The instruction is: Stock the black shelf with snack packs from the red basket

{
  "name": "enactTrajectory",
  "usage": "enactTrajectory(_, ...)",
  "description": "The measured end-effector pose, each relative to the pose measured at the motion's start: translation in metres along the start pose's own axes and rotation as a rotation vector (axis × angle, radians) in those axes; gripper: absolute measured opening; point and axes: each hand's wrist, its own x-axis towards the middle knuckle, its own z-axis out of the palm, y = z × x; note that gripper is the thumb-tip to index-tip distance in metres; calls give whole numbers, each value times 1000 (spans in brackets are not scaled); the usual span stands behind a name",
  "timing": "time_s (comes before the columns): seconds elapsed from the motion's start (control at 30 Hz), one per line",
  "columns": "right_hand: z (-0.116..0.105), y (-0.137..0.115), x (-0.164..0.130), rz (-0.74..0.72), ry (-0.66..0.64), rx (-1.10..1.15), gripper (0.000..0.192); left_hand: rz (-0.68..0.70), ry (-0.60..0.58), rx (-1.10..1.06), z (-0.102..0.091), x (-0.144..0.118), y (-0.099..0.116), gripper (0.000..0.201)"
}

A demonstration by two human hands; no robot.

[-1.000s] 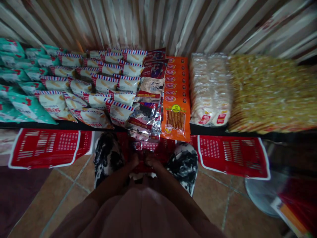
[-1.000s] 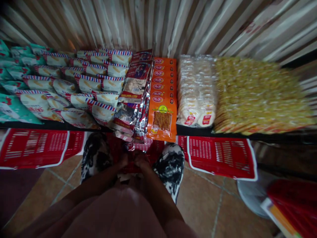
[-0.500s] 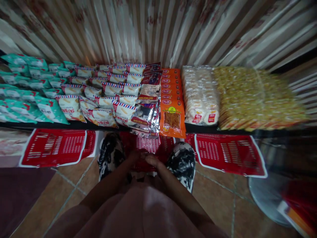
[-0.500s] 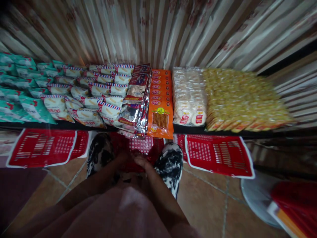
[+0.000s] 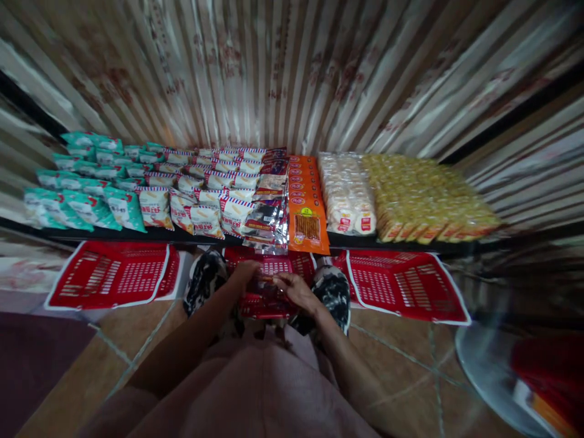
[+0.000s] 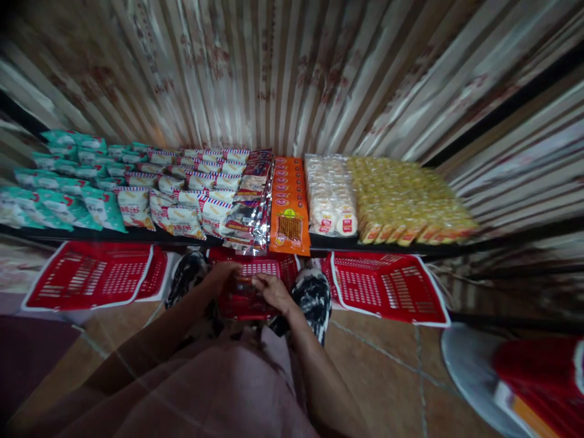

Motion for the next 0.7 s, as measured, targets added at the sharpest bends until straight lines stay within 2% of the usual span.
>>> enactTrajectory(0.1, -18, -26, -12, -23, 52, 75, 35, 11, -24, -92, -7, -14, 16, 43)
enactTrajectory(0.2, -34, -49, -21, -27, 124, 181, 36, 62, -166, -132, -14, -31, 28, 50)
enactTrajectory(0.33, -47, -68, -26, -30, 253, 304, 38, 144, -387, -132, -17, -52, 28, 48)
enactTrajectory(0.43, -50, -72, -23, -51, 361, 390, 39, 124, -451, -123, -15, -61, 25, 50)
enactTrajectory(0.53, -49, -74, -20, -96, 454, 420, 40, 148, -415, -156, -13, -65, 27, 47)
enactTrajectory(0.7, -43, -85, -25, -131, 548, 519, 40, 263, -232, -143, -12, -70, 42, 40)
